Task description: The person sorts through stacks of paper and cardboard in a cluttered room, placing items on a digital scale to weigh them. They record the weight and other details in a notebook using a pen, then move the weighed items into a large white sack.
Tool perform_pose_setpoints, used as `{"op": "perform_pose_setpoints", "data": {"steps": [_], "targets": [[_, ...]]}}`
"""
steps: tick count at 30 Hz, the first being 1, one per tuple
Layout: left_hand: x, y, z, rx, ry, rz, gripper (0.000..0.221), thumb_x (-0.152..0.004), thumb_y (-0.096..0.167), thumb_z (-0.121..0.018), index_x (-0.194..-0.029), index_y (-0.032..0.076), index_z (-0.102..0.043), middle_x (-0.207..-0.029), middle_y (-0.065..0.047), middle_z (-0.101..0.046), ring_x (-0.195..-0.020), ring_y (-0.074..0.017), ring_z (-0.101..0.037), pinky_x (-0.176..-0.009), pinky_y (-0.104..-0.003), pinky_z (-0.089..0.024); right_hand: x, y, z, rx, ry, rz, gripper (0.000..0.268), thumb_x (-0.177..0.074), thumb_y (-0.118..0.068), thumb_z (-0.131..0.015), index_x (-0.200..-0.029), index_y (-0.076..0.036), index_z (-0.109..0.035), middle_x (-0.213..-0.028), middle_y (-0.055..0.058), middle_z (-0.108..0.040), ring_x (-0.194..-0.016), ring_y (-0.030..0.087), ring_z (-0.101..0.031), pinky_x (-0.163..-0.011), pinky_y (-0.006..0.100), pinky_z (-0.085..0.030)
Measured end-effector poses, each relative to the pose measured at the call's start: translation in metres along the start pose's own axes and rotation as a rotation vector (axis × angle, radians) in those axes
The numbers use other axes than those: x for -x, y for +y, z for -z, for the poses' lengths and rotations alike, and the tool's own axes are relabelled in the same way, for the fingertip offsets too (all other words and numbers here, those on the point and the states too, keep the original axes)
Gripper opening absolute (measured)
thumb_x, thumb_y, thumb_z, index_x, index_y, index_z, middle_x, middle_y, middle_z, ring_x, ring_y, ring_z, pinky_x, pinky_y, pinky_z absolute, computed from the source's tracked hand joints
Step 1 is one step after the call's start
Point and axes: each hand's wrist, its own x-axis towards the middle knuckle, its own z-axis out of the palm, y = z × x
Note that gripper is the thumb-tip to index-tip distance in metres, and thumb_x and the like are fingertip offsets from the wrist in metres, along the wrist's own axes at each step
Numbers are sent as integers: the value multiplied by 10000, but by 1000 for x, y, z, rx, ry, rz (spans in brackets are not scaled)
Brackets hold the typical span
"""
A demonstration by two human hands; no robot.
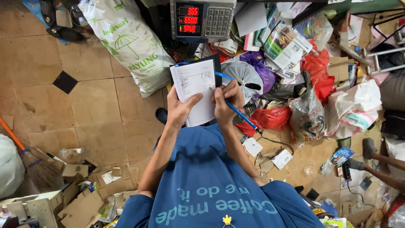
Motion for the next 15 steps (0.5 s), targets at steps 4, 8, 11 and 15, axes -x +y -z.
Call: {"op": "perform_pose_setpoints", "data": {"steps": [4, 8, 11, 15], "targets": [[-2, -3, 1, -52, 1, -8, 471, -853, -4, -840, -1258, -28, -601, -1155, -125, -726, -1037, -173, -710, -908, -314, -593, 0, 3, 2, -31, -3, 10, 337, -984, 129, -598, -824, -61, -370, -834, 34, -428, -613, 96, -522, -545, 279, -493], [-3, -2, 4, -36, 1, 25, 469, -856, 12, -835, -1255, -27, -590, -1138, -133, -738, -1013, -190, -736, -880, -330, -625, -1, 0, 2, -42, -39, -3, 307, -980, 124, -588, -828, -57, -391, -839, 46, -449, -599, 118, -537, -530, 273, -493], [-3, 4, 3, -9, -21, 13, 469, -869, 14, -824, -1270, -28, -584, -1144, -138, -737, -1020, -198, -739, -882, -338, -629, -6, -13, -1, -169, 32, -10, 290, -981, 98, -586, -842, -60, -388, -841, 53, -470, -579, 113, -528, -508, 257, -476], [-6, 2, 4, 57, -34, -1, 476, -877, 18, -814, -1288, -23, -577, -1163, -138, -730, -1042, -201, -730, -907, -339, -616, -9, -30, -8, -109, 124, 36, 257, -1025, 18, -573, -859, -45, -387, -894, 96, -524, -615, 131, -519, -505, 242, -430]]}}
